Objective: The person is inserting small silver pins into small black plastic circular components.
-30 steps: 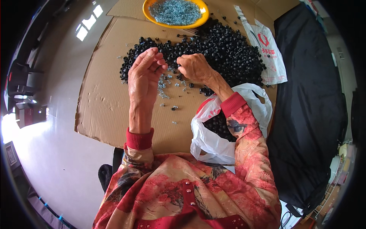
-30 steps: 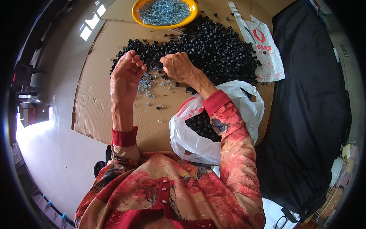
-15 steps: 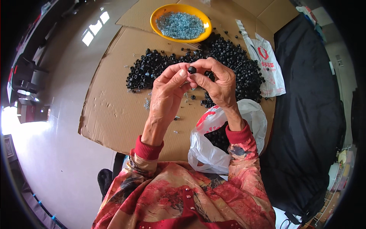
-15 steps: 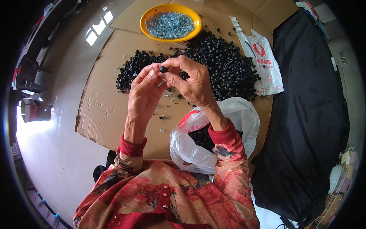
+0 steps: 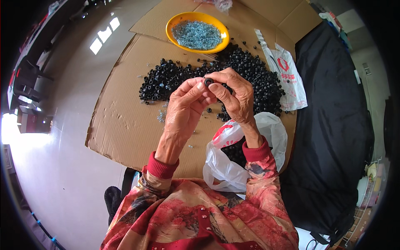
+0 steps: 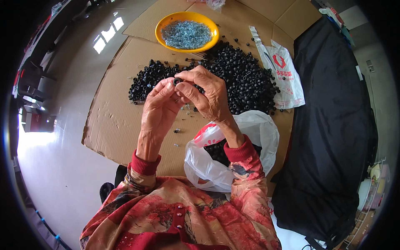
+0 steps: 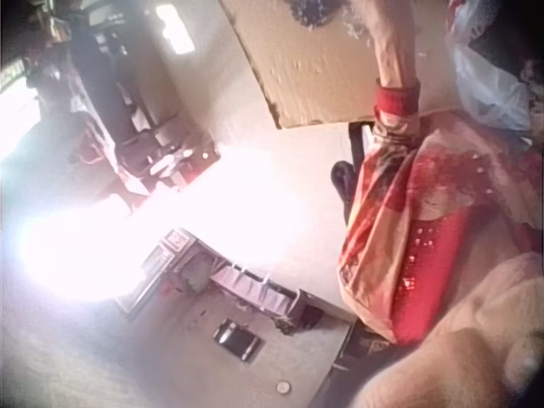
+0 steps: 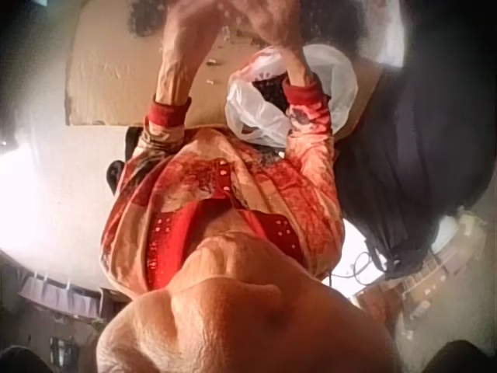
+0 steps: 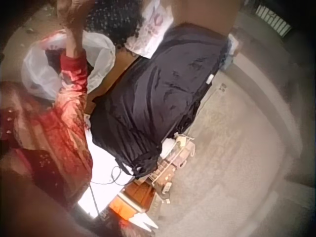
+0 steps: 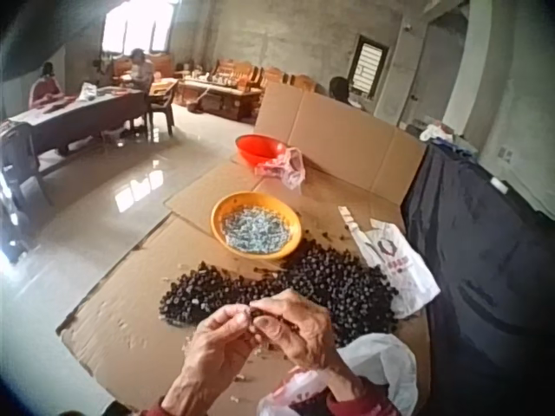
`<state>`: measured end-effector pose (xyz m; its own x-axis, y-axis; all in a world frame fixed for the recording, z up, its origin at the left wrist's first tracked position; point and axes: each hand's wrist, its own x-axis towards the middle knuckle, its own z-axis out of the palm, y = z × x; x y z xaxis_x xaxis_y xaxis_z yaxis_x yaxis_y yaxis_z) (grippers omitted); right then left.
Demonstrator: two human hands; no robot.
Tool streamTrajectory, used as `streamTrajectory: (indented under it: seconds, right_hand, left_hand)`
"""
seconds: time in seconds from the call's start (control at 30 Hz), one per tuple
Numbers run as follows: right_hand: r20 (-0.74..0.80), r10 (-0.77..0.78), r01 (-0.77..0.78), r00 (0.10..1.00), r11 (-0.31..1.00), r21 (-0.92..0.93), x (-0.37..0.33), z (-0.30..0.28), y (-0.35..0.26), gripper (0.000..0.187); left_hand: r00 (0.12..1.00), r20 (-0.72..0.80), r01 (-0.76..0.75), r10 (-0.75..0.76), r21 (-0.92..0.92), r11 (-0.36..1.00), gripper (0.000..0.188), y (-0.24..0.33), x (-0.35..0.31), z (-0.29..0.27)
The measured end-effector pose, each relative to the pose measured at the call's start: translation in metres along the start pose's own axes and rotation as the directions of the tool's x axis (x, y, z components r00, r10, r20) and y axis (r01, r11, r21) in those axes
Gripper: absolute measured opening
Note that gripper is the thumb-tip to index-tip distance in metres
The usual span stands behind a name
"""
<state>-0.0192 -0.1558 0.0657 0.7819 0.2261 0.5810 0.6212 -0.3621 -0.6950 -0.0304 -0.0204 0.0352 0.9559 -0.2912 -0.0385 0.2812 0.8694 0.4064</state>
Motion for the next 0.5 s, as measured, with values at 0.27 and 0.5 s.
streamTrajectory:
  seconds: [0.27, 0.5]
  right_hand:
    - [0.034, -0.089, 0.093, 0.995, 0.983, -0.155, 0.0027, -0.0002, -0.0016, 0.017]
    - [0.09, -0.247, 0.263, 0.965, 0.902, -0.343, 0.0048, -0.0037, 0.0007, 0.019]
  left_hand:
    - [1.0, -0.005, -0.007, 0.007, -0.05, 0.999, 0.012, -0.003, 0.0007, -0.0065]
    - [1.0, -0.023, -0.004, 0.003, -0.029, 1.0, 0.02, -0.0025, 0.0027, -0.0046]
